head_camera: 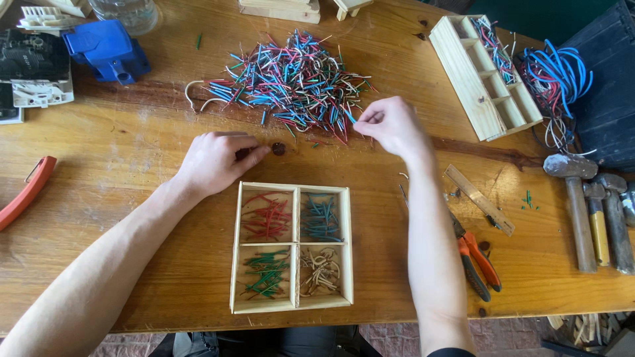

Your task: The person sorts a pile of multicolored insulated wires by hand, picking individual wires from a mixed heap and placing them into a four-compartment wooden box. The person handles red, blue, green, and brown wires, placing each into the corresponding compartment.

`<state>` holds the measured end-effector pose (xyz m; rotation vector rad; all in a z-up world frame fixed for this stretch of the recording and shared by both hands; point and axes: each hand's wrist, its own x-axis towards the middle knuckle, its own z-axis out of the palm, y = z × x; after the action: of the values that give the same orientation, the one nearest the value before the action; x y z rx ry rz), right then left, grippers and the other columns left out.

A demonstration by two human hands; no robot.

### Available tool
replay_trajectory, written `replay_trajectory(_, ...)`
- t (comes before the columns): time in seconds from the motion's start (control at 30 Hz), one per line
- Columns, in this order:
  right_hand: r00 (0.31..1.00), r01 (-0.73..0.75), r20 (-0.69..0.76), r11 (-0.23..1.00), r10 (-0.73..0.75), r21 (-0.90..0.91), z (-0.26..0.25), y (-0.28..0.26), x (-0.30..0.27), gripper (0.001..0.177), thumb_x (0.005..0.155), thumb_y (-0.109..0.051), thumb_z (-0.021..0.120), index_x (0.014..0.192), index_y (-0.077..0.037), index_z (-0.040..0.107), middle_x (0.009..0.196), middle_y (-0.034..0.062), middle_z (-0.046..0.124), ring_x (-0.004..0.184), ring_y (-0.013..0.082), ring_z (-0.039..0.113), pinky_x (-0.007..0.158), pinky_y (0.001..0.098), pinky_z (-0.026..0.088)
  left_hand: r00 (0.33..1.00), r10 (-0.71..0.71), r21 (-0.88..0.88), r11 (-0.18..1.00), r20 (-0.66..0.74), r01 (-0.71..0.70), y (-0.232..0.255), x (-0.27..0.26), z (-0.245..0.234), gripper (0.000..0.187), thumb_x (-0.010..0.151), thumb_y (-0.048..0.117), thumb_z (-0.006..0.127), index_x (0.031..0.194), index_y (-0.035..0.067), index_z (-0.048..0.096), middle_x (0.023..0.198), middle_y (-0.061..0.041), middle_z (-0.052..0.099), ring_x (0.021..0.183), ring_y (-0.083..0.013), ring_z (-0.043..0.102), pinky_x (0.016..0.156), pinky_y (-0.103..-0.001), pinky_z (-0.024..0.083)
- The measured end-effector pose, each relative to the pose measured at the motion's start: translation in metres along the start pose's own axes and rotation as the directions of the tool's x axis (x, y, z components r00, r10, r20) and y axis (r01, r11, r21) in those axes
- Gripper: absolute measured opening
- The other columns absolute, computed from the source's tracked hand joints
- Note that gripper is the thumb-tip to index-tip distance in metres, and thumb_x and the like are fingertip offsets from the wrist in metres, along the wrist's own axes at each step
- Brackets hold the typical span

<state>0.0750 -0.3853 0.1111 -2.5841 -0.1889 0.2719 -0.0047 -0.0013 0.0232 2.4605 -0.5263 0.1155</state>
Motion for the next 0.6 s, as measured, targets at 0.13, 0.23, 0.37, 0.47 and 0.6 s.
replay_trajectory(0.13,0.978,0.084,0.186,0.995,-0.093,0.057,-0.026,-0.039,-0.039,0.018,0.096,-0.018,0.088,0.111,-0.008,0.091,0.095,0.0121,0.086,0.089,0.0242,0.075,0.074,0.0417,0.062,1.0,0.003,0.011,1.0,0.0,-0.003,-0.004,-0.001,0.005,0.034,0.116,0.048,0.072,0.102,0.02,0.084,0.091,-0.004,0.083,0.09,-0.0384,0.084,0.079,-0.054,0.067)
replay_trajectory(0.23,0.893,0.056,0.441,0.995,-0.086,0.081,-0.034,-0.072,-0.064,0.018,0.095,-0.015,0.087,0.11,-0.007,0.093,0.096,0.0113,0.09,0.089,0.022,0.078,0.057,0.0312,0.065,1.0,0.005,0.012,1.0,0.009,-0.005,-0.005,0.0,0.005,0.033,0.116,0.047,0.072,0.103,0.019,0.084,0.093,-0.004,0.083,0.093,-0.0398,0.084,0.08,-0.056,0.067)
replay_trajectory(0.37,0.826,0.146,0.561,0.984,-0.063,-0.106,-0.017,-0.099,-0.078,0.014,0.094,-0.025,0.088,0.1,-0.015,0.096,0.084,0.0067,0.089,0.08,0.0217,0.078,0.073,0.0407,0.065,1.0,0.011,0.003,1.0,0.007,-0.011,-0.008,0.001,0.006,0.032,0.115,0.047,0.072,0.104,0.019,0.083,0.094,-0.004,0.083,0.094,-0.0397,0.083,0.081,-0.056,0.068)
replay_trajectory(0.47,0.812,0.177,0.581,0.972,-0.056,-0.154,-0.004,-0.1,-0.079,0.013,0.095,-0.029,0.088,0.095,-0.019,0.096,0.077,0.0033,0.085,0.075,0.0208,0.075,0.075,0.0385,0.062,1.0,0.014,0.006,1.0,0.011,-0.014,-0.007,0.0,0.006,0.032,0.116,0.047,0.072,0.103,0.02,0.083,0.094,-0.003,0.083,0.094,-0.0389,0.084,0.081,-0.056,0.068)
replay_trajectory(0.6,0.818,0.177,0.575,0.95,0.002,-0.256,0.007,-0.104,-0.077,0.013,0.096,-0.032,0.088,0.093,-0.023,0.097,0.073,0.0005,0.081,0.074,0.0221,0.073,0.078,0.0387,0.059,1.0,0.019,-0.001,1.0,0.005,-0.019,-0.008,0.0,0.007,0.032,0.115,0.046,0.072,0.102,0.02,0.083,0.093,-0.003,0.083,0.092,-0.0381,0.084,0.079,-0.055,0.068)
